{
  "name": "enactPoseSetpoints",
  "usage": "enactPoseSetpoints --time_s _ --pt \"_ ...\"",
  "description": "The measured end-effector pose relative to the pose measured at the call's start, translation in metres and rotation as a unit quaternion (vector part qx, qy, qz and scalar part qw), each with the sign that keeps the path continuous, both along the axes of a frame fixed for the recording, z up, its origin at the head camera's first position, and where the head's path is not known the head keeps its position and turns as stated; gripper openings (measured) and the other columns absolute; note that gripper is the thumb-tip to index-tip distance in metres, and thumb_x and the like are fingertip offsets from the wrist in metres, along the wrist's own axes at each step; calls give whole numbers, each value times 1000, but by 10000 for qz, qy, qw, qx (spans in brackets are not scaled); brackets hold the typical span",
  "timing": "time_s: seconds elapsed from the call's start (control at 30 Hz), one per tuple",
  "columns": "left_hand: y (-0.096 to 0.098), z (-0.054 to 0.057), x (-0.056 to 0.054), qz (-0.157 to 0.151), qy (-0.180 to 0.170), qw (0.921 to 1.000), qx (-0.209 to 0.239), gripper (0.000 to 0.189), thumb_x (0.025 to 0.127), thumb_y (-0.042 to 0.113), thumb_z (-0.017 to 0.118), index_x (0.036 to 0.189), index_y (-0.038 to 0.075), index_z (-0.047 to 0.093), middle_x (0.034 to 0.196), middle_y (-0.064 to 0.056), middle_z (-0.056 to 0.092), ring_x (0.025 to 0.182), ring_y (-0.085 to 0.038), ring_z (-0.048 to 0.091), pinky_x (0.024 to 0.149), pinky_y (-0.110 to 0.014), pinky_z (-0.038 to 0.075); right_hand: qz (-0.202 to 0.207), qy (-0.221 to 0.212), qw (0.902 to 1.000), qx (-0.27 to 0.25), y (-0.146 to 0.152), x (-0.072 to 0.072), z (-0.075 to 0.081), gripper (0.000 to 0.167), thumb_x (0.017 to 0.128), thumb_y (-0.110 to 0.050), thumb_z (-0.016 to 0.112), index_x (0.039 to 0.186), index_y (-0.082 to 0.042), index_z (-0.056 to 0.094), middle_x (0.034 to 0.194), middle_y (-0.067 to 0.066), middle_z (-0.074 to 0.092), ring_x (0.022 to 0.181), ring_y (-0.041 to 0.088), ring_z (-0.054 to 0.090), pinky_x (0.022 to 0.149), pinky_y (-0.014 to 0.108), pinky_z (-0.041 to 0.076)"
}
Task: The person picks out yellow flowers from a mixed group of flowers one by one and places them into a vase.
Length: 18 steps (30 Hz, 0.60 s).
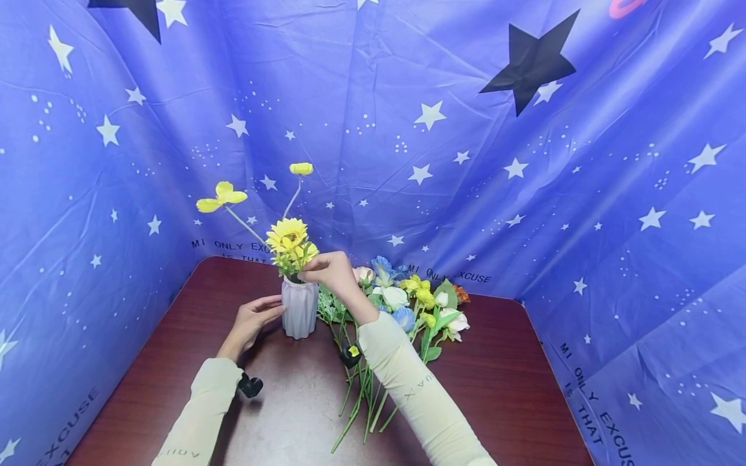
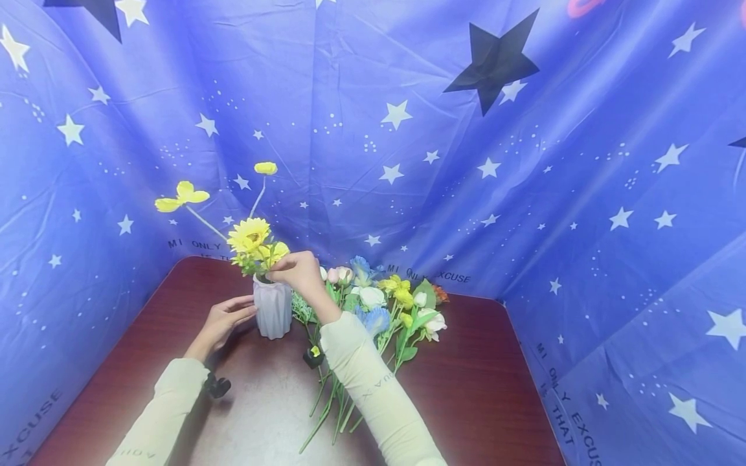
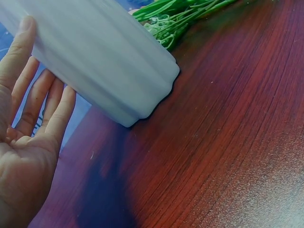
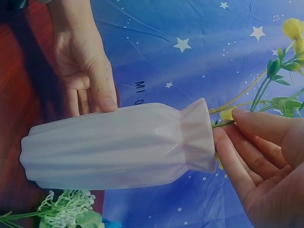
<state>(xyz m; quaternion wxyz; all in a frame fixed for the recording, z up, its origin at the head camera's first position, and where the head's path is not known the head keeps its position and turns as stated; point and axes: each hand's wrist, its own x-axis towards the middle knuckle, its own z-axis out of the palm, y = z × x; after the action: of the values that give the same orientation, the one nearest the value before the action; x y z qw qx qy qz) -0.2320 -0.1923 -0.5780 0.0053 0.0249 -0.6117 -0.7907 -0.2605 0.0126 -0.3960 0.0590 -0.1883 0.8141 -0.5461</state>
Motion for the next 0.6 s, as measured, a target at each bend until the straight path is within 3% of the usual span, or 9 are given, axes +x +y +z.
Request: enactPoseSetpoints --time_s 0.3,0.6 --pt "0 3 1 16 -31 10000 42 28 90 0 75 98 27 74 90 12 75 92 -4 71 88 -24 62 -72 142 9997 160 -2 2 1 11 80 -1 83 90 2 78 89 18 77 68 5 66 66 19 59" --pt "-1 3 1 60 -124 9999 -68 26 92 0 73 118 5 71 90 12 75 89 -3 71 86 -21 61 97 526 9966 622 -2 4 3 8 79 -3 85 85 -3 79 87 12 78 70 6 67 69 16 56"
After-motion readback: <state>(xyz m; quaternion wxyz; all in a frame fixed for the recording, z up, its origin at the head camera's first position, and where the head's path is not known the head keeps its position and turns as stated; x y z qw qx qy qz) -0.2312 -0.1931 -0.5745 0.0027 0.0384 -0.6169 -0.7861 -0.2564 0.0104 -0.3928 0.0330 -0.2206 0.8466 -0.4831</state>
